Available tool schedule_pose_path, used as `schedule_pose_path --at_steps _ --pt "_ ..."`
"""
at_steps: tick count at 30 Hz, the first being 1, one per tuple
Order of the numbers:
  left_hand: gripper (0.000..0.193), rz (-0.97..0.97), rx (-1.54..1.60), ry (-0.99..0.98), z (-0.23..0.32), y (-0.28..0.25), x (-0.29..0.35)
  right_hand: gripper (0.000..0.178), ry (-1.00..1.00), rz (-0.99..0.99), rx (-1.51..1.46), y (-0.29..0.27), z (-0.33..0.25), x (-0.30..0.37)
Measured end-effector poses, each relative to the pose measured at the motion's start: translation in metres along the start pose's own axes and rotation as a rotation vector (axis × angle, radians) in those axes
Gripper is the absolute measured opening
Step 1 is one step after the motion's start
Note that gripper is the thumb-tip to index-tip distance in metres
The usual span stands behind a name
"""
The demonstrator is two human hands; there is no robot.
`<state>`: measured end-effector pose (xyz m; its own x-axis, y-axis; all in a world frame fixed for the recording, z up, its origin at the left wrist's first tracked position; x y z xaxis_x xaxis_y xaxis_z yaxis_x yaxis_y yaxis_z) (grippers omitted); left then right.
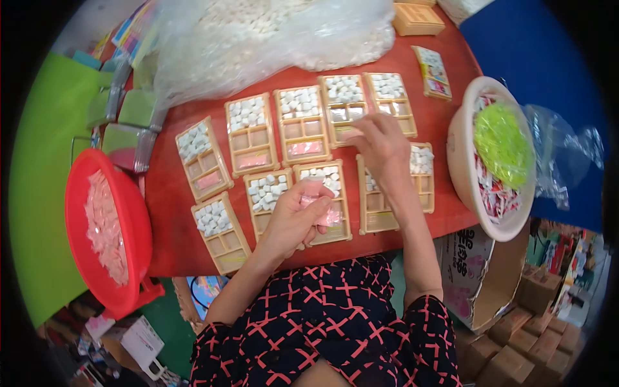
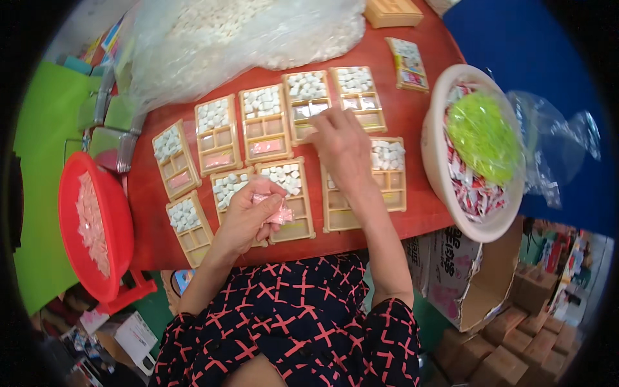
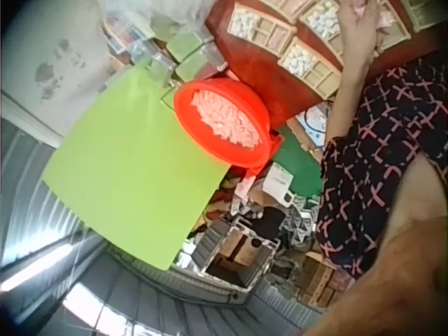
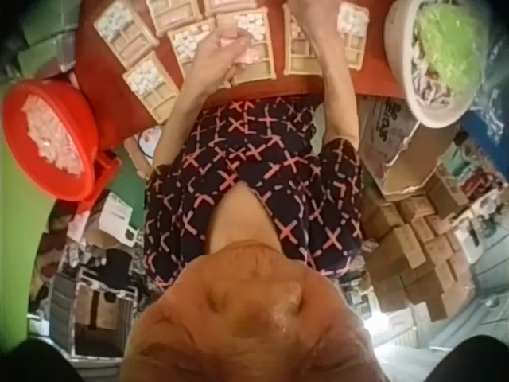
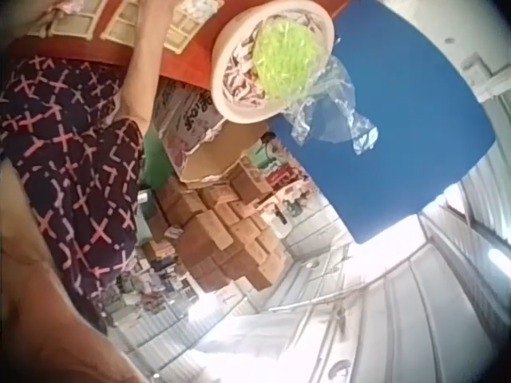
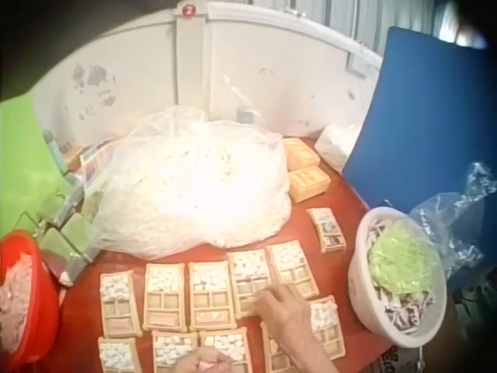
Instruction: Packaging small white cubes and various colored packets into partitioned plastic trays.
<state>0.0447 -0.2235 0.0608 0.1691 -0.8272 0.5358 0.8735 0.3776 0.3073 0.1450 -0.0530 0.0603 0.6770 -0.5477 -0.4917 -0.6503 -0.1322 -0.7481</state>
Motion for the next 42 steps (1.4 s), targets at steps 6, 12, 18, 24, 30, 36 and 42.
schedule_pose_path --at_steps 6,12,18,24,30,36,42 --pt "0.013 -0.222 -0.103 0.014 0.009 0.031 -0.011 0.013 0.298 -0.022 -0.704 -0.049 -0.064 0.041" --pt "0.007 -0.432 -0.336 0.044 -0.006 0.089 0.009 0.009 0.458 0.321 -0.537 -0.087 -0.065 0.104" --pt "0.013 -0.559 -0.285 0.074 -0.024 0.105 0.015 0.005 0.592 0.555 -0.619 -0.114 -0.081 0.161" --pt "0.013 -0.459 -0.313 0.148 -0.035 0.128 0.029 0.003 0.602 0.627 -0.696 -0.113 -0.068 0.175" --pt "0.01 -0.288 -0.364 0.171 -0.035 0.104 0.008 0.008 0.435 0.529 -0.52 -0.099 -0.057 0.168" --pt "0.009 -0.279 -0.494 0.145 -0.025 0.119 0.003 0.01 0.532 0.409 -0.628 -0.112 -0.029 0.17" --pt "0.007 -0.132 -0.464 0.133 -0.019 0.118 -0.01 0.009 0.454 0.256 -0.561 -0.12 -0.013 0.147"
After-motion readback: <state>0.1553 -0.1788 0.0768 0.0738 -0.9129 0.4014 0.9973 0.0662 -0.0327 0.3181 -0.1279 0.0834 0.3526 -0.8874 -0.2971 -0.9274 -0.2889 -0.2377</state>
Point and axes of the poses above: each hand's wrist, its own x-axis away from the middle knuckle, its own y-axis out of the palm, z = x × y, the point moved 1 cm from there along -x, towards the middle knuckle, and after that the axes turned 7 degrees about -x, right-handed, at the moved point
